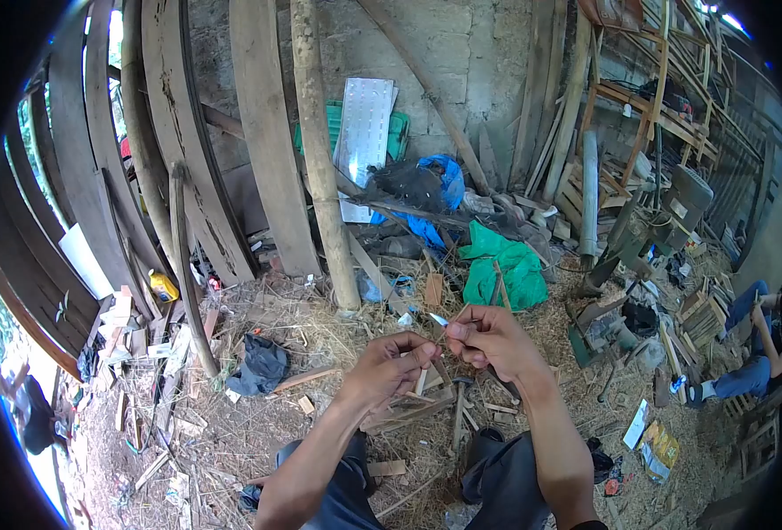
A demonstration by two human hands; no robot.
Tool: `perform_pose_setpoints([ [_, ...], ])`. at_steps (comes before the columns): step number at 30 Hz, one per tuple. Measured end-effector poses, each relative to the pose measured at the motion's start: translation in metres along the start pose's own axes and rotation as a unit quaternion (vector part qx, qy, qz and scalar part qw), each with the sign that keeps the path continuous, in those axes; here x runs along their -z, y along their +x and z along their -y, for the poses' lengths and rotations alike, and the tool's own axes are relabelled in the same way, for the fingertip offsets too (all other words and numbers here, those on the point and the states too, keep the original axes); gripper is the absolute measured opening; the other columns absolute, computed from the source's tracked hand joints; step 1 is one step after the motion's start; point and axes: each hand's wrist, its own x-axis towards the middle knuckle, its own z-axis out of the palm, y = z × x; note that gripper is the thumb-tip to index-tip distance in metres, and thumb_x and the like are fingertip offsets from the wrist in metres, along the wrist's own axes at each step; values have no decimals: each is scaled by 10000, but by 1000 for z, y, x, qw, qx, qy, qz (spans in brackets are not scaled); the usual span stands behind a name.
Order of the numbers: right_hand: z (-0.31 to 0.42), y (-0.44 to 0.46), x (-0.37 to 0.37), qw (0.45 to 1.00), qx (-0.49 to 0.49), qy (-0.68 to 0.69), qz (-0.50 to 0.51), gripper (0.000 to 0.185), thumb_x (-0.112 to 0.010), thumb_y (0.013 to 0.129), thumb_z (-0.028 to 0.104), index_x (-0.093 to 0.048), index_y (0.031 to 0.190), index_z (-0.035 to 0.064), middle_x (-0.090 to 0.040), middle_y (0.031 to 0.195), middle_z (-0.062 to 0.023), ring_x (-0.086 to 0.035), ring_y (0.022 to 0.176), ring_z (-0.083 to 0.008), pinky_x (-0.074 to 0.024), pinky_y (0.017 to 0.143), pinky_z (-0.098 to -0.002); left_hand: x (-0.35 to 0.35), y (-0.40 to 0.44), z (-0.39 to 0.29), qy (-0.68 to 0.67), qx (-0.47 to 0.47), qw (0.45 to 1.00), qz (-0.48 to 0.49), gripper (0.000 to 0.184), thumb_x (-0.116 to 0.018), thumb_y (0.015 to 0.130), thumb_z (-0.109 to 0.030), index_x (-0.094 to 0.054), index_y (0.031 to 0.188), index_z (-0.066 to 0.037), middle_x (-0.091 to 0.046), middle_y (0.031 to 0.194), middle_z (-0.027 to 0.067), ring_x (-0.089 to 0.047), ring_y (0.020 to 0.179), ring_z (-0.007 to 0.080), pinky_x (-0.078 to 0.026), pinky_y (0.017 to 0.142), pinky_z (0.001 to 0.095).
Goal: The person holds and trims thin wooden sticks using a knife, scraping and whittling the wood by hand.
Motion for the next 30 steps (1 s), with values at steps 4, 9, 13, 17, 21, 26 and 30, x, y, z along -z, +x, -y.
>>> perform_pose_setpoints([
  [4, 4, 2, 5, 997, 13, -19, -69, 155, -630, 886, 148, -577, 913, 5, -585, 717, -38, -404, 482, -33, -277, 407, -183, 3, 0, 0, -30, 31, 999, 10, 193, -597, 913, -157, -586, 994, 17, -394, 611, -56, -297, 483, 16, -212, 402, 189],
  [9, 12, 0, 55, 975, 111, 47, -188, 142, -620, 881, 128, -584, 945, 7, -605, 757, -35, -389, 484, -36, -261, 405, -195, 12, -5, -1, -64, 36, 996, 42, 201, -583, 921, -161, -583, 1003, 22, -434, 656, -40, -311, 485, 12, -229, 397, 183],
  [13, 9, -7, 12, 992, 49, 47, -102, 193, -631, 874, 136, -585, 1010, 8, -606, 759, -46, -388, 487, -27, -259, 404, -190, 10, 1, 4, -59, 35, 998, 17, 201, -587, 919, -168, -587, 988, 20, -454, 681, -36, -316, 487, 9, -231, 393, 177],
  [17, 0, -1, -1, 1000, 10, 13, -24, 196, -607, 899, 136, -603, 1035, -4, -574, 713, -34, -378, 476, -28, -259, 415, -181, 3, 2, 3, -24, 26, 999, -8, 183, -590, 915, -158, -596, 974, 15, -444, 652, -48, -314, 490, 8, -226, 392, 177],
  [21, 0, 2, 3, 999, -1, 26, -24, 194, -631, 885, 136, -614, 998, -21, -594, 709, -45, -396, 474, -27, -263, 412, -177, 3, 2, 5, -33, 21, 999, 18, 189, -591, 914, -159, -600, 985, 15, -430, 630, -56, -320, 491, 8, -226, 392, 176],
  [26, 4, 5, 29, 993, 40, -13, -113, 164, -603, 902, 136, -620, 953, -19, -586, 734, -25, -378, 476, -26, -259, 403, -178, 5, 2, 7, -18, 33, 999, 17, 208, -594, 917, -175, -602, 1009, 11, -437, 646, -48, -317, 480, 10, -217, 389, 175],
  [30, 11, -2, 61, 978, 112, 20, -176, 181, -572, 919, 146, -612, 960, -25, -579, 753, -21, -368, 493, -33, -254, 404, -183, 17, 1, 7, -32, 9, 999, 11, 194, -585, 923, -176, -591, 994, 4, -455, 696, -32, -341, 507, 15, -236, 392, 177],
])
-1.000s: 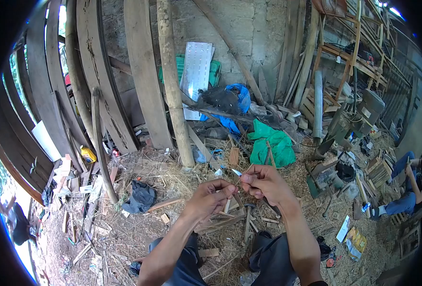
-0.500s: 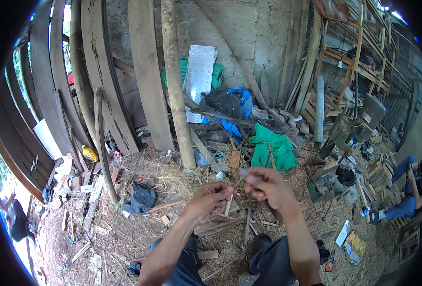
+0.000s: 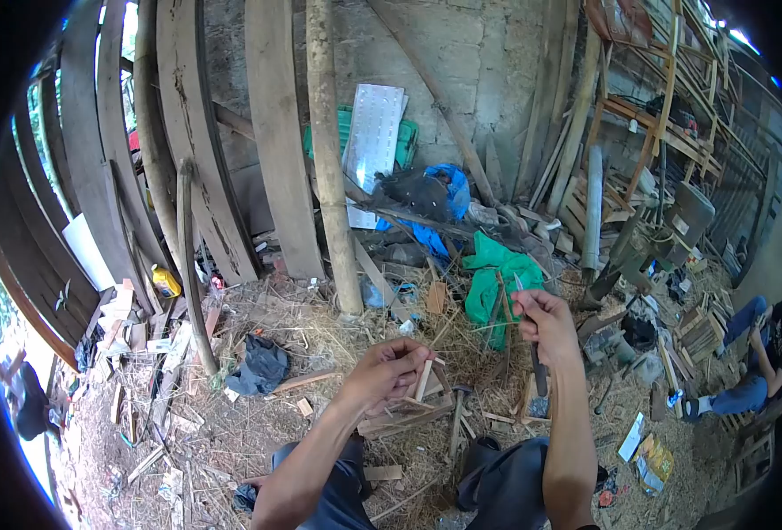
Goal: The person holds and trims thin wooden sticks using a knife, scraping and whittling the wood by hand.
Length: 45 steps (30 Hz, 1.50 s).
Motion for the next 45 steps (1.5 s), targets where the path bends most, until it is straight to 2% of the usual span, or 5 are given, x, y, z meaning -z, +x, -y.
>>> perform_pose_setpoints([
  [6, -21, -18, -47, 994, -75, -17, 72, 252, -558, 937, 216, -599, 975, -30, -571, 710, -30, -364, 481, -41, -264, 415, -196, -3, 17, 10, -128, -118, 983, -55, 132, -585, 922, -176, -571, 970, -54, -593, 863, 9, -576, 794, 109, -463, 753, 266],
  [15, -42, -31, -77, 950, -52, -217, 220, 268, -572, 922, 211, -643, 989, -38, -667, 703, -43, -462, 522, -48, -383, 493, -225, 5, 29, 20, 10, -253, 952, -171, 99, -592, 910, -111, -587, 959, -24, -638, 839, 37, -591, 783, 106, -450, 709, 245],
  [28, -22, -27, -61, 818, 318, -480, 17, 179, -653, 805, 43, -683, 981, 32, -691, 827, -112, -666, 705, -273, -501, 609, -350, 23, 10, -4, 187, -292, 907, -239, 94, -615, 866, -89, -619, 897, -1, -635, 766, 40, -591, 690, 103, -454, 635, 247],
  [35, -10, -21, -40, 753, 309, -581, 0, 283, -669, 802, 73, -645, 1084, 82, -684, 841, -128, -656, 681, -285, -495, 573, -354, 6, 10, 11, 444, -240, 840, -197, 147, -657, 836, -85, -676, 957, -5, -677, 755, 57, -606, 671, 96, -472, 608, 249],
  [45, -26, -28, -71, 986, 9, -104, 128, 237, -554, 932, 139, -593, 1108, -15, -628, 727, -74, -414, 465, -48, -312, 419, -192, -12, 17, 15, 250, -198, 927, -199, 124, -608, 881, -70, -649, 942, 30, -638, 720, 41, -572, 651, 73, -465, 588, 222],
])
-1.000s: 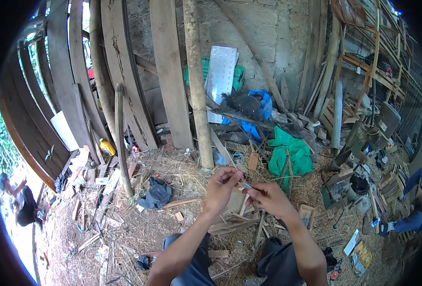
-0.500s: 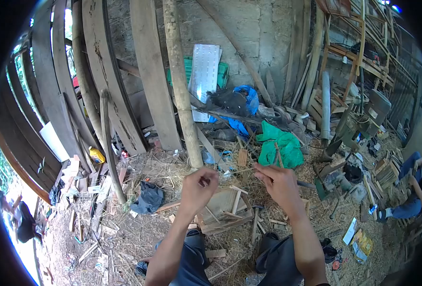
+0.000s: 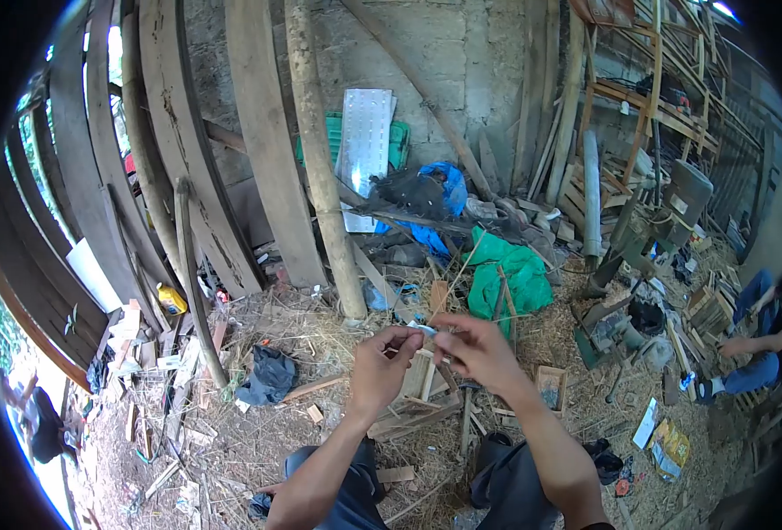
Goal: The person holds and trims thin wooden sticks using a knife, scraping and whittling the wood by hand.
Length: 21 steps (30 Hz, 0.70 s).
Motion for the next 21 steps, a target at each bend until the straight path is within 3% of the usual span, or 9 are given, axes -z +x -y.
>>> perform_pose_setpoints([
  [3, -3, -1, -11, 993, -50, 95, 51, 238, -572, 919, 111, -614, 1103, -34, -602, 725, -48, -391, 485, -26, -279, 405, -195, -9, -5, 6, 47, -71, 996, -13, 89, -619, 871, -50, -641, 902, 30, -642, 735, 54, -580, 640, 77, -474, 582, 226],
  [5, -7, 1, -11, 991, -53, 120, 36, 224, -580, 916, 117, -626, 1075, -33, -605, 723, -47, -384, 482, -24, -281, 408, -193, -13, -10, -5, 89, -126, 986, -69, 93, -653, 821, -13, -632, 894, 41, -645, 758, 122, -655, 635, 188, -497, 569, 292],
  [7, -7, 2, -11, 988, -56, 142, 26, 212, -589, 912, 124, -637, 1047, -32, -609, 721, -46, -377, 479, -21, -282, 412, -190, -16, -16, -18, 117, -147, 979, -82, 88, -649, 828, -14, -628, 895, 39, -650, 756, 122, -651, 643, 172, -498, 572, 279],
  [9, -7, 1, -11, 990, -63, 125, -8, 182, -600, 907, 130, -657, 971, -30, -619, 724, -35, -401, 493, -18, -303, 423, -183, -18, -18, -18, 143, -163, 971, -98, 83, -646, 836, -16, -625, 895, 38, -654, 755, 123, -647, 651, 155, -499, 574, 265],
  [11, -2, 1, -11, 991, -68, 113, -21, 167, -600, 904, 111, -644, 946, -44, -611, 720, -41, -406, 480, -30, -292, 410, -185, -20, -16, -13, 130, -186, 969, -100, 75, -643, 817, 2, -624, 879, 37, -625, 774, 136, -646, 637, 225, -495, 560, 299],
  [13, 1, 1, -10, 992, -73, 99, -33, 155, -601, 901, 92, -632, 921, -58, -602, 716, -47, -410, 467, -42, -280, 397, -187, -20, -16, -14, 140, -181, 969, -96, 76, -641, 816, 3, -622, 882, 36, -621, 778, 139, -639, 628, 232, -490, 551, 307],
  [15, 2, 0, -8, 995, -73, 52, -39, 167, -609, 902, 137, -664, 914, -20, -631, 727, -10, -481, 553, -20, -366, 471, -163, -21, -16, -14, 149, -178, 969, -89, 77, -639, 816, 4, -620, 885, 34, -618, 782, 142, -632, 618, 240, -486, 542, 315],
  [19, -1, 3, -4, 997, -70, 15, -41, 159, -597, 907, 128, -666, 913, -15, -628, 719, -14, -492, 560, -23, -368, 475, -163, -21, -18, -13, 185, -202, 957, -99, 78, -636, 817, 2, -619, 889, 26, -616, 779, 141, -629, 631, 247, -492, 563, 318],
  [21, -1, 8, 10, 986, -4, -45, -160, 167, -584, 915, 134, -665, 920, -11, -625, 730, -23, -470, 532, -29, -350, 448, -169, -18, -20, -14, 214, -223, 946, -102, 81, -633, 824, 3, -617, 900, 24, -624, 782, 141, -645, 647, 235, -506, 579, 299],
])
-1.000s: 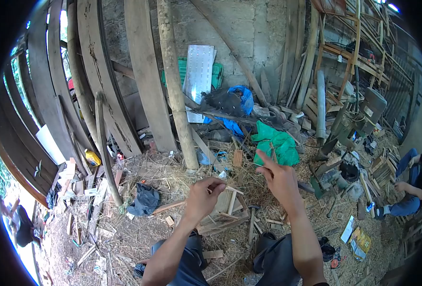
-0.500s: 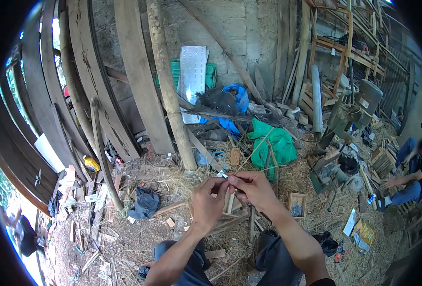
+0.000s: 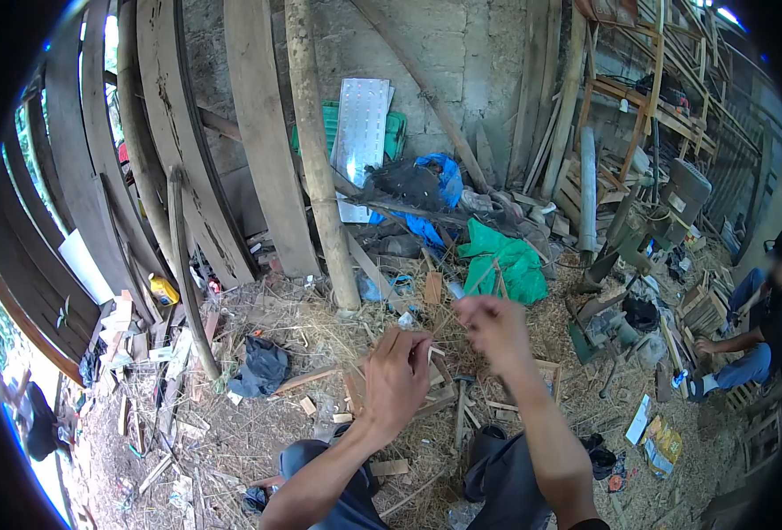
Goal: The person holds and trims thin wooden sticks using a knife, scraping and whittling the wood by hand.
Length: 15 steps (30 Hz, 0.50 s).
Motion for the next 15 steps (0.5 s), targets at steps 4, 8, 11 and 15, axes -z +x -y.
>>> perform_pose_setpoints([
  [4, -4, 12, 26, 990, -56, 127, 8, 189, -577, 921, 160, -656, 956, -9, -606, 737, -24, -423, 480, -42, -283, 399, -184, 6, -1, 3, -5, 9, 1000, 12, 79, -637, 819, 1, -620, 893, 22, -609, 770, 135, -626, 633, 239, -494, 573, 309],
  [8, -3, -12, -9, 989, -87, 82, 86, 188, -590, 915, 161, -655, 961, -10, -601, 733, -17, -428, 484, -42, -298, 412, -183, -2, 1, 10, -5, -6, 1000, 5, 74, -642, 814, 6, -624, 885, 19, -604, 764, 128, -615, 618, 230, -480, 561, 305],
  [11, -10, -13, -16, 978, -58, 112, 167, 185, -601, 909, 164, -661, 943, -9, -604, 735, -11, -427, 491, -35, -332, 438, -175, 1, 4, 6, -19, 16, 1000, 13, 84, -644, 808, 15, -623, 889, 24, -601, 758, 122, -609, 609, 213, -474, 551, 298],
  [15, -4, -8, -13, 979, -101, 116, 136, 171, -601, 908, 149, -665, 899, -10, -603, 729, -6, -423, 498, -26, -337, 446, -179, -2, 3, 10, 13, -37, 999, 9, 93, -642, 805, 24, -621, 896, 27, -601, 758, 117, -606, 601, 197, -472, 543, 291],
])
